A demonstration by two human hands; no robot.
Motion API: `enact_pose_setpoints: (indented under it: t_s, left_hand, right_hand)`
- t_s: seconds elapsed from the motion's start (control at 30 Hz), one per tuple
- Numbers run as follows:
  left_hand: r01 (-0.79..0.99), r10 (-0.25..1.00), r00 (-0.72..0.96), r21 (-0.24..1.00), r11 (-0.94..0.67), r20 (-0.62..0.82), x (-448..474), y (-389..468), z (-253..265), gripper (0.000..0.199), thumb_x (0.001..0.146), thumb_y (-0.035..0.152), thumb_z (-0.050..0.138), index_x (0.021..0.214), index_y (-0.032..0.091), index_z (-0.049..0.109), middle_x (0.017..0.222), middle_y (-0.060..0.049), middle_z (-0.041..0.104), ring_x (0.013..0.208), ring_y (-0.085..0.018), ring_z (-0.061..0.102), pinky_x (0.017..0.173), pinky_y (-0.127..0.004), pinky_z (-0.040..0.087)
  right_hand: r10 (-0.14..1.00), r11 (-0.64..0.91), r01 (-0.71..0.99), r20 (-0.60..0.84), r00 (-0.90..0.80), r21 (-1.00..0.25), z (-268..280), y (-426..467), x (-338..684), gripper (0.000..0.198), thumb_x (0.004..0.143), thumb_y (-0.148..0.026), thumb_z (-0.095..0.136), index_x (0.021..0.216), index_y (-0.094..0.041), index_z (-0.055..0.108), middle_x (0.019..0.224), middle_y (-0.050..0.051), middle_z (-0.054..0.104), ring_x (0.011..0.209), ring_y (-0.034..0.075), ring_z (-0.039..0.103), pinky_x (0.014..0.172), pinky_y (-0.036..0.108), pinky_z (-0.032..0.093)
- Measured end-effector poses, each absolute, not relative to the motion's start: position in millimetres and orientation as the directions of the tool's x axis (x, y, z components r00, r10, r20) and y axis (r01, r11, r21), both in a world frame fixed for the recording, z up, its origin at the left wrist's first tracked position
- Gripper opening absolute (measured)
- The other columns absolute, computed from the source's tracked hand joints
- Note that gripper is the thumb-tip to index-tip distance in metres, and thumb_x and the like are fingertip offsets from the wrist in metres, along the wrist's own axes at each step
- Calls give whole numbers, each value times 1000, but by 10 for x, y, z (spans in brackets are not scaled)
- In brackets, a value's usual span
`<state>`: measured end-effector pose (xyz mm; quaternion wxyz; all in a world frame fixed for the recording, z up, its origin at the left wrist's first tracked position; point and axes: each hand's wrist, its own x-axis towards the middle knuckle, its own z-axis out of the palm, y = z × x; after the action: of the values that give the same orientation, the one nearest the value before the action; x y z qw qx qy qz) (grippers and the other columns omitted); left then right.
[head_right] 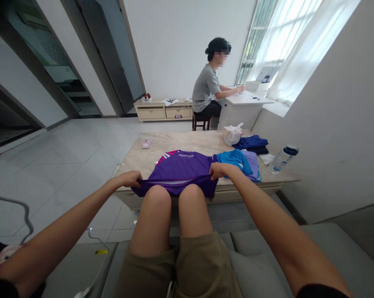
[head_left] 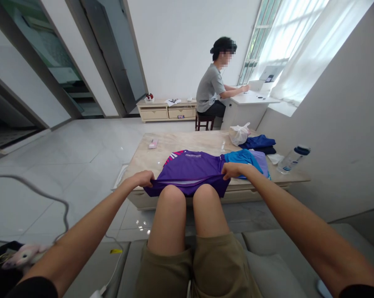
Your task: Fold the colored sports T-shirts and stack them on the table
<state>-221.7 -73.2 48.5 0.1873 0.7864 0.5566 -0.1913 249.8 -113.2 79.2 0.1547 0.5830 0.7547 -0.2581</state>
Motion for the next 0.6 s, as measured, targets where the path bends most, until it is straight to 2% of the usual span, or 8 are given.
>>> enact_pose_setpoints:
  t_s: [0.13,0.23,0.37,0.47,0.53,0.6]
  left_hand:
    - [948,790,280,28,-317,-545,-2083,-627,388,26,59,25,84,84,19,84,79,-5,78,79,-24,71,70,-28,49]
    - [948,793,271,8,-318,-546,-2029,-610,260,31,59,27,86,89,19,84,89,-8,81,85,-27,73,73,-29,51]
    - [936,754,309,42,-351,-580,-1980,-654,90,26,62,29,87,87,21,83,90,-7,82,89,-27,76,73,-27,52]
    - [912,725,387,121,-391,-570,-1733,-690,59,26,70,32,85,94,21,84,97,-7,83,93,-28,77,76,-28,54]
    - [868,773,496,261,-423,-396,-1389,-688,145,42,79,39,83,116,21,81,118,-11,82,106,-30,76,85,-31,55]
    - [774,831,547,441,-455,-102,-956,-657,329,66,82,49,84,139,19,71,137,-16,75,119,-33,73,93,-34,56]
  right_hand:
    - [754,172,959,-597,-276,-226,573,-1143,2375,23,78,-40,83,80,-17,80,83,3,76,87,22,69,76,27,48]
    - [737,113,977,-644,-206,-182,364,-1163,2324,21,78,-37,84,81,-17,81,83,3,77,86,21,71,72,24,49]
    - [800,75,988,-584,-139,-132,207,-1058,2329,19,80,-26,82,96,-16,86,93,9,82,95,26,76,80,26,55]
    - [915,54,991,-390,-99,-125,282,-885,2234,36,92,-21,70,126,-19,83,127,15,80,123,31,73,99,33,55]
    - [979,131,965,-125,-163,-229,433,-771,2062,41,99,-17,59,134,-25,81,139,13,77,132,30,69,109,37,52]
    - [952,303,873,165,-258,-383,628,-690,1826,44,99,-13,54,129,-27,83,132,9,80,125,27,72,113,37,52]
